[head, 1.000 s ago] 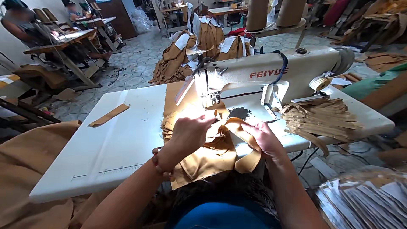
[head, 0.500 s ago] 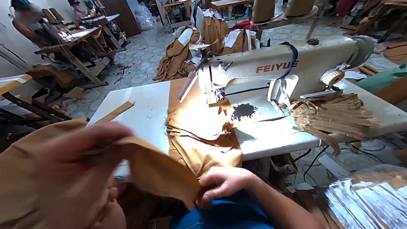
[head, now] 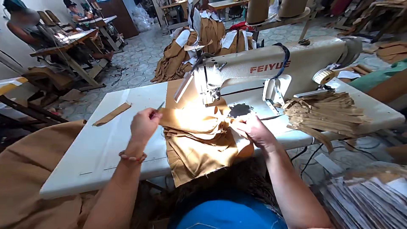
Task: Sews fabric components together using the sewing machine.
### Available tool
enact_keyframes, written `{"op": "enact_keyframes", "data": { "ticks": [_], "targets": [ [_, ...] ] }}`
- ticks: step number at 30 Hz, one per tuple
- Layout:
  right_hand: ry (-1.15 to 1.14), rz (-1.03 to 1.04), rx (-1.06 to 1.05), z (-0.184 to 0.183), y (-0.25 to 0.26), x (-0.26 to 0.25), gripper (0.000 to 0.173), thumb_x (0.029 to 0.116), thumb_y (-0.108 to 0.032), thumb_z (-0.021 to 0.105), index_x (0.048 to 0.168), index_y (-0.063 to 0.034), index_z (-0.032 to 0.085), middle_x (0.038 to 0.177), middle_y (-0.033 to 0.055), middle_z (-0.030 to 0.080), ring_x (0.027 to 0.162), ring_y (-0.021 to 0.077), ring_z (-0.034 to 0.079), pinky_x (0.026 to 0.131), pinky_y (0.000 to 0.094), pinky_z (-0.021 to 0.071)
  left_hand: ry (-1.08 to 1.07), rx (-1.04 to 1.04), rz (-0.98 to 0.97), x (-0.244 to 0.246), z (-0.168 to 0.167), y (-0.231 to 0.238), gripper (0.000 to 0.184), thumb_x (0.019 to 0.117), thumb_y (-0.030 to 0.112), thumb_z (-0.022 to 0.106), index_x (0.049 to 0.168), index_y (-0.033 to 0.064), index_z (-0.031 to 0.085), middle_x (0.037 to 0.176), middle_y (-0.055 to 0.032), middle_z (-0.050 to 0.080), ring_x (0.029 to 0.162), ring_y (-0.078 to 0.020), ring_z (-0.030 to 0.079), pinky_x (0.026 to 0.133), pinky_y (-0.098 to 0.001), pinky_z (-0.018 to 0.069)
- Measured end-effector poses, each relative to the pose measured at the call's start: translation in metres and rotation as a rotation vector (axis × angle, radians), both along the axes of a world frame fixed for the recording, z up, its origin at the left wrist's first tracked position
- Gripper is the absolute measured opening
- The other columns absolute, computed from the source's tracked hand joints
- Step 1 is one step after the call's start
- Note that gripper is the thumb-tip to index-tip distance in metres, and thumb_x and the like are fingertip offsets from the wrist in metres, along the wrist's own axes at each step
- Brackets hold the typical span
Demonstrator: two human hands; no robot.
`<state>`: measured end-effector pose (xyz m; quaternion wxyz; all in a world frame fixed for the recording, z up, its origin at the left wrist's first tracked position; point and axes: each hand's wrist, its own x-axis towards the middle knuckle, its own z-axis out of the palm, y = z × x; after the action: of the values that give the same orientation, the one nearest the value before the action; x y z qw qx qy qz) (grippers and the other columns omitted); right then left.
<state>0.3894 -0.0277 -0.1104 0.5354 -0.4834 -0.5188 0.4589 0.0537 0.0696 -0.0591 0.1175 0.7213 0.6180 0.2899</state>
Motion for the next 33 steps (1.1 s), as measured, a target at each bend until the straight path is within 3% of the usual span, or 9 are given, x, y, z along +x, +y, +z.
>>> {"op": "enact_keyframes", "data": {
  "ticks": [4,8,13,19,22,25,28,31,33],
  "targets": [
    [0.044,0.031,-0.007,-0.007,0.007,0.001,0.028,0.0950,-0.002,0.060,0.068,-0.0085,0.061,0.052,-0.0047,0.050,0.043,0.0005,0.043,0.044,0.0168,0.0378,0.123,0.121,-0.004,0.027,-0.007,-0.010,0.046,0.1046,0.032,0.059,0.143,0.0057,0.055,0.107,-0.0289,0.068,0.092,-0.0508,0.067,0.077,-0.0724,0.0479],
    [0.064,0.011,-0.031,0.003,0.000,-0.001,0.026,0.0970,-0.001,0.060,0.072,-0.0075,0.062,0.052,-0.0052,0.051,0.042,-0.0009,0.042,0.042,0.0152,0.0364,0.267,0.518,-0.339,0.065,0.002,-0.048,0.022,0.0943,0.017,0.067,0.110,0.0053,0.077,0.089,-0.0190,0.070,0.075,-0.0381,0.070,0.060,-0.0576,0.0537],
    [0.063,0.003,-0.010,0.009,-0.006,-0.007,0.022,0.0961,0.001,0.060,0.076,-0.0060,0.065,0.057,-0.0036,0.056,0.046,-0.0002,0.045,0.045,0.0164,0.0394,0.421,0.644,-0.554,0.110,0.001,-0.063,0.012,0.0866,0.009,0.071,0.096,0.0080,0.079,0.077,-0.0144,0.067,0.062,-0.0325,0.066,0.050,-0.0466,0.0484],
    [-0.099,-0.006,0.005,0.017,-0.019,-0.010,0.013,0.0956,0.000,0.064,0.084,-0.0036,0.068,0.068,0.0004,0.066,0.061,0.0030,0.061,0.059,0.0203,0.0516,0.354,0.644,-0.546,0.121,-0.008,-0.052,0.020,0.0867,0.004,0.068,0.100,0.0124,0.081,0.077,-0.0113,0.069,0.057,-0.0297,0.064,0.045,-0.0452,0.0447],
    [-0.028,-0.097,0.039,0.020,-0.027,-0.018,0.008,0.0974,-0.002,0.063,0.092,-0.0012,0.069,0.075,0.0027,0.069,0.068,0.0060,0.066,0.067,0.0245,0.0572,0.096,0.521,-0.501,0.109,-0.002,-0.059,0.025,0.0958,0.020,0.066,0.116,0.0106,0.077,0.086,-0.0094,0.075,0.067,-0.0258,0.070,0.057,-0.0476,0.0538],
    [0.110,-0.195,0.174,0.022,-0.035,-0.039,0.008,0.0962,-0.001,0.061,0.099,-0.0045,0.067,0.077,-0.0020,0.071,0.068,0.0033,0.068,0.067,0.0229,0.0593,-0.183,0.254,-0.533,0.105,-0.004,-0.080,0.053,0.0895,0.042,0.071,0.126,0.0043,0.070,0.068,0.0014,0.058,0.056,-0.0091,0.050,0.053,-0.0308,0.0444],
    [0.210,-0.202,0.389,0.023,-0.039,-0.055,0.015,0.0929,-0.001,0.063,0.099,-0.0140,0.069,0.081,-0.0084,0.071,0.071,0.0005,0.068,0.069,0.0221,0.0601,-0.345,0.007,-0.613,0.111,-0.005,-0.104,0.030,0.0855,0.033,0.077,0.098,0.0065,0.075,0.062,0.0115,0.054,0.054,0.0060,0.043,0.052,-0.0154,0.0369],
    [0.354,0.043,0.416,0.013,-0.035,-0.060,0.017,0.1015,-0.031,0.060,0.114,-0.0265,0.070,0.102,-0.0130,0.072,0.092,-0.0008,0.068,0.084,0.0219,0.0575,-0.514,0.053,-0.805,0.107,0.009,-0.113,0.011,0.0892,0.010,0.071,0.080,0.0039,0.071,0.063,0.0114,0.056,0.056,0.0119,0.044,0.052,-0.0065,0.0359],
    [0.446,0.355,0.254,-0.001,-0.035,-0.069,0.044,0.0981,-0.061,0.052,0.121,-0.0266,0.066,0.105,-0.0130,0.073,0.096,0.0003,0.068,0.087,0.0240,0.0568,-0.590,0.149,-0.871,0.098,0.028,-0.117,0.007,0.0892,0.007,0.071,0.083,0.0039,0.071,0.066,0.0103,0.059,0.059,0.0100,0.048,0.054,-0.0074,0.0399]
  ]
}}
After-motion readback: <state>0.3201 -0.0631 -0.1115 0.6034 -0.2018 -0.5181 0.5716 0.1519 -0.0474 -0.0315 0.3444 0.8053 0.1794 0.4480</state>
